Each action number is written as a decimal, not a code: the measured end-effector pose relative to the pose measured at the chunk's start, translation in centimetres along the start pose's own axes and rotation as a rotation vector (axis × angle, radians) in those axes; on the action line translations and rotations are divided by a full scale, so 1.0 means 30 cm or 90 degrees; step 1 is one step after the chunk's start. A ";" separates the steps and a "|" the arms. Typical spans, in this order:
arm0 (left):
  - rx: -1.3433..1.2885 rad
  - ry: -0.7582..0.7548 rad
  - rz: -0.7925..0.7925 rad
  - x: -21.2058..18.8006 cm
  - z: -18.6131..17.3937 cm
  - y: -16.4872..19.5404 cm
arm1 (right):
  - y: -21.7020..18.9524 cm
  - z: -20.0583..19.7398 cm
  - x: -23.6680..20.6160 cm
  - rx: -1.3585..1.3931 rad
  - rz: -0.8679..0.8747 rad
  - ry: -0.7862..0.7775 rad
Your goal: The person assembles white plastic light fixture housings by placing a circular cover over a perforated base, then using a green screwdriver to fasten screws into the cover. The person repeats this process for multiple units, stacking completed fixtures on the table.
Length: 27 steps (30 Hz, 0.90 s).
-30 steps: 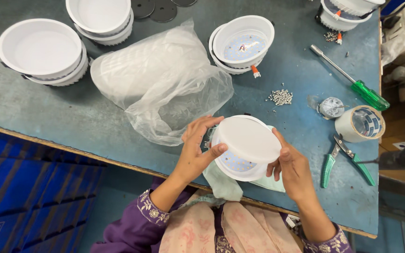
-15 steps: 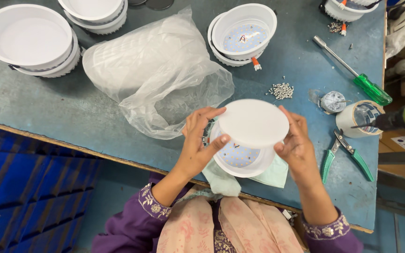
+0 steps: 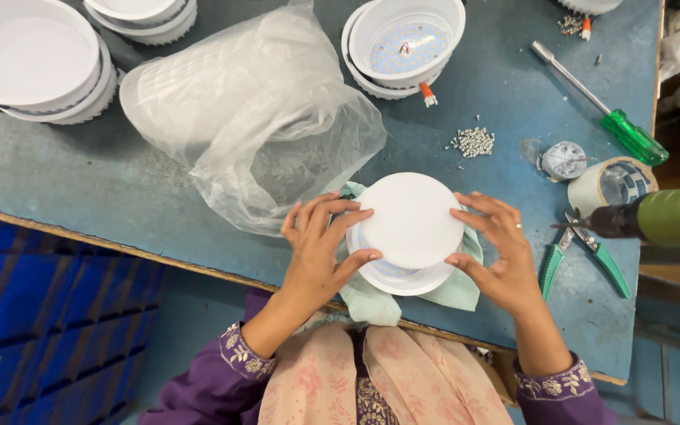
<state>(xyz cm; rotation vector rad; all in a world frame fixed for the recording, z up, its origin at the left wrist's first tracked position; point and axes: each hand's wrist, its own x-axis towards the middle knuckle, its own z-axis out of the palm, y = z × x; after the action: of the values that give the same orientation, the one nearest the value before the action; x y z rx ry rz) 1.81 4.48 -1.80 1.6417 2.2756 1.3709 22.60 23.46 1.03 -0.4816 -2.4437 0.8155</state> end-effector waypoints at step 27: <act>0.260 -0.180 0.150 0.030 -0.117 0.074 | -0.141 -0.015 -0.041 -0.167 0.029 -0.097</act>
<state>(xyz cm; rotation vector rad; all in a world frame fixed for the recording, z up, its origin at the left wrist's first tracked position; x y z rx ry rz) 1.42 3.11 2.20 2.1162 2.3549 0.6594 23.16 19.87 3.57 -0.5916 -2.7072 0.5686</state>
